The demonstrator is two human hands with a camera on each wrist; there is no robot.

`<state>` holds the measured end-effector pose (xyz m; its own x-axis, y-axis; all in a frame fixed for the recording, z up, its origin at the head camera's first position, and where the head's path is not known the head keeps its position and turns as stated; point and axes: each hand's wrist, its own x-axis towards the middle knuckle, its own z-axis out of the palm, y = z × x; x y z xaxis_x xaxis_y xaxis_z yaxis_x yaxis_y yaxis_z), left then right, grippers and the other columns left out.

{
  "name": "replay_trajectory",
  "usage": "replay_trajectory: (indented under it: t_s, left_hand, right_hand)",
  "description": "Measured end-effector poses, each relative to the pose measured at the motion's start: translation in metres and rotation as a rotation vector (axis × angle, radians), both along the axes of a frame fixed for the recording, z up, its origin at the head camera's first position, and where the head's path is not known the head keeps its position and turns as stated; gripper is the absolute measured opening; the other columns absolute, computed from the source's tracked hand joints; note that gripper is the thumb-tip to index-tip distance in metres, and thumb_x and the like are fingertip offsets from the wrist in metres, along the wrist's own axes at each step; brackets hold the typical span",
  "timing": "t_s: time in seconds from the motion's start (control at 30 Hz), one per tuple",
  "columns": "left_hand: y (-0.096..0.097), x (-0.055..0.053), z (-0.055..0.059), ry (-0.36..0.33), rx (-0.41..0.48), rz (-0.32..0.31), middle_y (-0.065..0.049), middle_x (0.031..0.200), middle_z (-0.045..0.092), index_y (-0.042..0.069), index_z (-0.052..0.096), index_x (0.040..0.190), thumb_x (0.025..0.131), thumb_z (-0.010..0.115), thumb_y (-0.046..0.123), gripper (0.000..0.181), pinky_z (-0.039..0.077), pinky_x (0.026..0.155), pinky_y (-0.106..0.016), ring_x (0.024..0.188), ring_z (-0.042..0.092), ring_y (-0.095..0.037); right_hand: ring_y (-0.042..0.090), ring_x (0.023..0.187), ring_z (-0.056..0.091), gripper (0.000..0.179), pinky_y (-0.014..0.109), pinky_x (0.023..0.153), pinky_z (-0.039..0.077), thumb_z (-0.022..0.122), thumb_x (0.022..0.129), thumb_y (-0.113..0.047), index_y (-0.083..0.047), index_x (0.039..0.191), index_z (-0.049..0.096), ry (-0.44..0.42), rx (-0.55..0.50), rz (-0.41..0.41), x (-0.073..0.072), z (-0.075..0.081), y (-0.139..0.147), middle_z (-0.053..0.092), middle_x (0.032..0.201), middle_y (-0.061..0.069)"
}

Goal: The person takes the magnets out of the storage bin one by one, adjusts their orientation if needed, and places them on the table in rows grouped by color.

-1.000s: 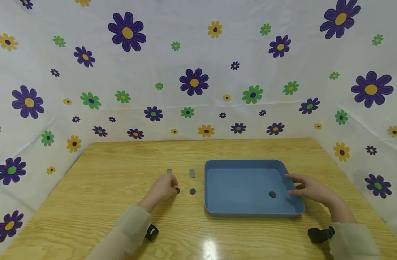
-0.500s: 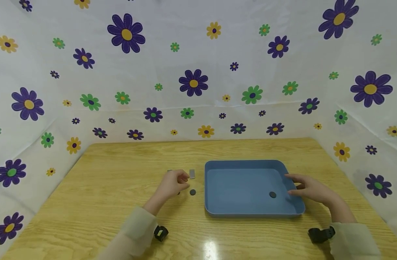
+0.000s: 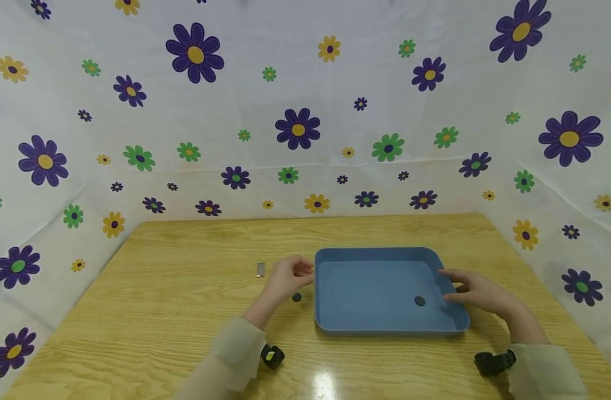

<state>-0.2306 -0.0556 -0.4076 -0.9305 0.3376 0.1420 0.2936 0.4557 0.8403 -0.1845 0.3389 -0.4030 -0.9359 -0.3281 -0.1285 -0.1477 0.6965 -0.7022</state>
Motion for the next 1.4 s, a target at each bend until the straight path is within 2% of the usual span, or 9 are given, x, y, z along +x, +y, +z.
replay_trajectory:
  t_s: [0.47,0.67,0.97,1.13,1.4]
  left_hand:
    - [0.045,-0.001,0.0,-0.058,0.088,-0.074,-0.005,0.088,0.06,-0.003,0.06,0.101,0.08,0.065,0.007,0.023,0.047,0.063,-0.024,0.079,0.057,-0.017]
    - [0.062,-0.002,-0.002,-0.074,0.111,-0.06,-0.004,0.086,0.061,-0.002,0.062,0.099,0.079,0.066,0.007,0.023,0.047,0.062,-0.024,0.077,0.058,-0.015]
    - [0.082,-0.007,-0.011,-0.075,0.133,-0.08,-0.004,0.086,0.062,-0.001,0.061,0.102,0.079,0.067,0.008,0.025,0.047,0.062,-0.023,0.077,0.058,-0.014]
    - [0.094,-0.005,-0.012,-0.093,0.127,-0.085,-0.001,0.086,0.062,0.0,0.062,0.103,0.079,0.066,0.01,0.026,0.047,0.061,-0.023,0.076,0.058,-0.011]
    - [0.11,-0.001,-0.013,-0.086,0.144,-0.106,0.0,0.084,0.062,0.0,0.062,0.101,0.079,0.067,0.009,0.024,0.046,0.06,-0.021,0.074,0.057,-0.009]
  right_hand:
    - [0.049,0.11,0.038,0.065,0.05,0.081,0.042,0.063,0.082,-0.023,0.009,0.131,0.034,0.007,0.002,0.01,0.002,-0.004,0.001,0.035,0.126,0.034]
    - [0.049,0.11,0.038,0.065,0.049,0.08,0.043,0.063,0.083,-0.022,0.009,0.132,0.032,-0.007,-0.008,0.007,0.002,-0.002,0.001,0.032,0.128,0.034]
    - [0.049,0.11,0.039,0.066,0.049,0.08,0.043,0.063,0.083,-0.023,0.008,0.132,0.032,0.0,0.005,0.0,0.002,0.0,0.0,0.032,0.129,0.033]
    - [0.048,0.11,0.038,0.067,0.049,0.081,0.043,0.063,0.082,-0.025,0.007,0.132,0.033,-0.009,0.006,-0.008,0.002,-0.001,0.001,0.031,0.13,0.033]
    - [0.048,0.11,0.038,0.067,0.049,0.081,0.042,0.063,0.082,-0.026,0.006,0.132,0.033,-0.024,0.001,-0.016,0.001,-0.002,0.0,0.031,0.13,0.032]
